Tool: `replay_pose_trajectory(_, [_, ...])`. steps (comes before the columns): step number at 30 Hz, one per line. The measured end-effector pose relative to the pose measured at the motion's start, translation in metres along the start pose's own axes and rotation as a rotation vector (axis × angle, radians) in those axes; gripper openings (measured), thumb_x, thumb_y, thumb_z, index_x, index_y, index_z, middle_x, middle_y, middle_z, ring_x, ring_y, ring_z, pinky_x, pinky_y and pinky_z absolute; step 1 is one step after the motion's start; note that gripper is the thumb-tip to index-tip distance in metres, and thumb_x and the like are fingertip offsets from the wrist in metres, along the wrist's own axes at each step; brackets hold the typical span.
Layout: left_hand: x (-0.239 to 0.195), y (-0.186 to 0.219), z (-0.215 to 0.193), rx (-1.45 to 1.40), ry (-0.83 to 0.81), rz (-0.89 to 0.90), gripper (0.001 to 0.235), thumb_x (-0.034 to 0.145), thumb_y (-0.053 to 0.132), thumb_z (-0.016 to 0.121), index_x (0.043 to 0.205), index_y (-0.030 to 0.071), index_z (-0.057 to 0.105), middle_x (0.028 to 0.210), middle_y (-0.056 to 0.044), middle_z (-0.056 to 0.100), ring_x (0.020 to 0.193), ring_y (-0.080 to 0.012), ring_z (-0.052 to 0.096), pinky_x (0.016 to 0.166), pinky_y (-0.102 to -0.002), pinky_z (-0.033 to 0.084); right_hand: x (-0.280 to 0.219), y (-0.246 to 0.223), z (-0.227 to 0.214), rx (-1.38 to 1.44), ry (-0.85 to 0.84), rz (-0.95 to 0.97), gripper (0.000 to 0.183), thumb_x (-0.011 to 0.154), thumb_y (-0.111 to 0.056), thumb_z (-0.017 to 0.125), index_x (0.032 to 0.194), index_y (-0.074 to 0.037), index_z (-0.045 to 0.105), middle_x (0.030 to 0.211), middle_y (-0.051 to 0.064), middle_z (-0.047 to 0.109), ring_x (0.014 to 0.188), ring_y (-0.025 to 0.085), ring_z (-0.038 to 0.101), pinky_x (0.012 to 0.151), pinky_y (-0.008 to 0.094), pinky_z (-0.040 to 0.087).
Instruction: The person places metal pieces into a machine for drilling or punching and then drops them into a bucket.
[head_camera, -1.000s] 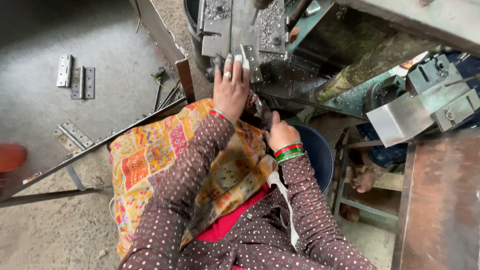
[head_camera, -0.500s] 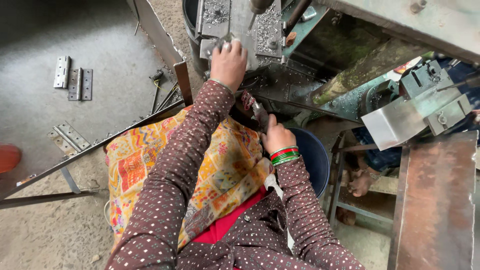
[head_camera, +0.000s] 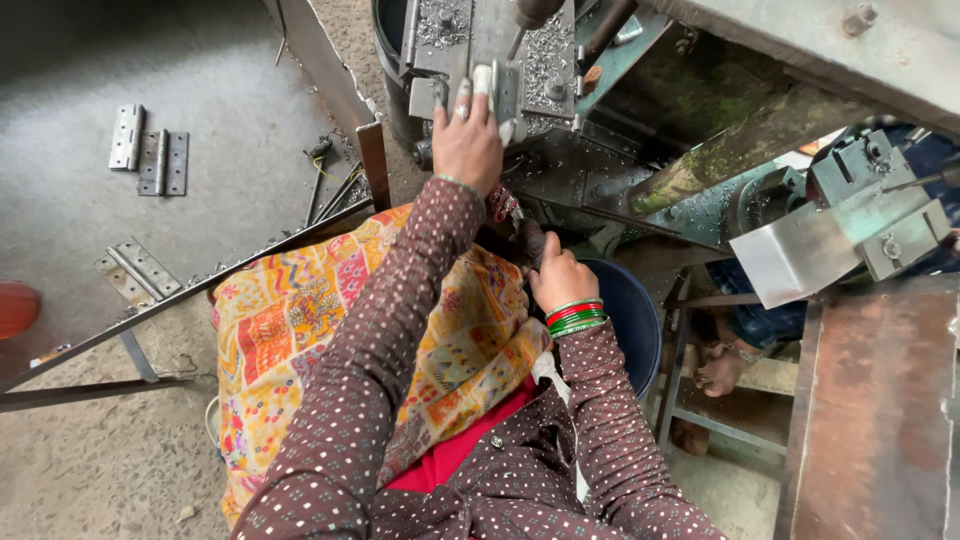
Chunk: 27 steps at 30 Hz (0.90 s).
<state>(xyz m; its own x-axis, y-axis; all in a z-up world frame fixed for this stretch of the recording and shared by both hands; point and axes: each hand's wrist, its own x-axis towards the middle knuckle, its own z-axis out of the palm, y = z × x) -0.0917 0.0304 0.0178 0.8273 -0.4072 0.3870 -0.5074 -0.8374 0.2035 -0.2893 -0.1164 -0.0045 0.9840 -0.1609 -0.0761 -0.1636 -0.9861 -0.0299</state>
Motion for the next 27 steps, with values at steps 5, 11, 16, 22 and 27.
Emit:
replay_pose_trajectory(5, [0.02,-0.009,0.014,-0.049,0.112,-0.038,0.035,0.093,0.017,0.056,0.119,-0.002,0.069,0.139,-0.017,0.055,0.133,-0.0349,0.048,0.107,-0.06,0.036,0.005,0.027,0.062,0.019,-0.168,0.073,0.084,0.088,-0.038,0.074,0.153,-0.008,0.031,0.11,0.024,0.069,0.092,0.041,0.072,0.077,0.048,0.06])
replay_pose_trajectory(11, [0.024,-0.011,0.01,-0.068,0.002,-0.046,0.029,0.093,0.016,0.056,0.113,0.001,0.071,0.139,-0.014,0.055,0.132,-0.0333,0.049,0.108,-0.06,0.037,0.019,0.048,0.181,0.301,-0.5,0.186,0.12,0.089,-0.031,0.071,0.159,-0.011,-0.024,0.156,0.044,0.018,0.118,0.051,0.06,0.101,0.048,0.051])
replay_pose_trajectory(16, [0.031,-0.013,0.014,-0.031,0.028,-0.043,0.029,0.09,0.016,0.056,0.109,0.002,0.073,0.138,-0.014,0.056,0.134,-0.0319,0.049,0.109,-0.059,0.036,0.012,0.033,0.086,0.192,-0.431,0.056,0.116,0.086,-0.046,0.076,0.16,-0.004,-0.002,0.141,0.036,0.048,0.117,0.049,0.061,0.099,0.05,0.053])
replay_pose_trajectory(22, [0.056,-0.014,0.034,-0.079,-0.024,-0.078,0.027,0.096,0.015,0.053,0.105,0.002,0.074,0.137,-0.016,0.057,0.134,-0.0312,0.049,0.113,-0.06,0.033,0.006,0.008,0.028,0.102,-0.404,0.154,0.098,0.09,-0.049,0.072,0.158,-0.005,0.016,0.137,0.033,0.054,0.111,0.048,0.065,0.093,0.053,0.056])
replay_pose_trajectory(27, [0.047,-0.017,0.01,-0.067,-0.012,-0.074,0.025,0.096,0.015,0.053,0.101,0.004,0.076,0.137,-0.016,0.058,0.131,-0.0316,0.051,0.112,-0.061,0.033,0.002,0.019,0.106,0.295,-0.329,0.055,0.112,0.082,-0.034,0.073,0.162,-0.003,0.0,0.14,0.04,0.043,0.101,0.052,0.065,0.086,0.052,0.056])
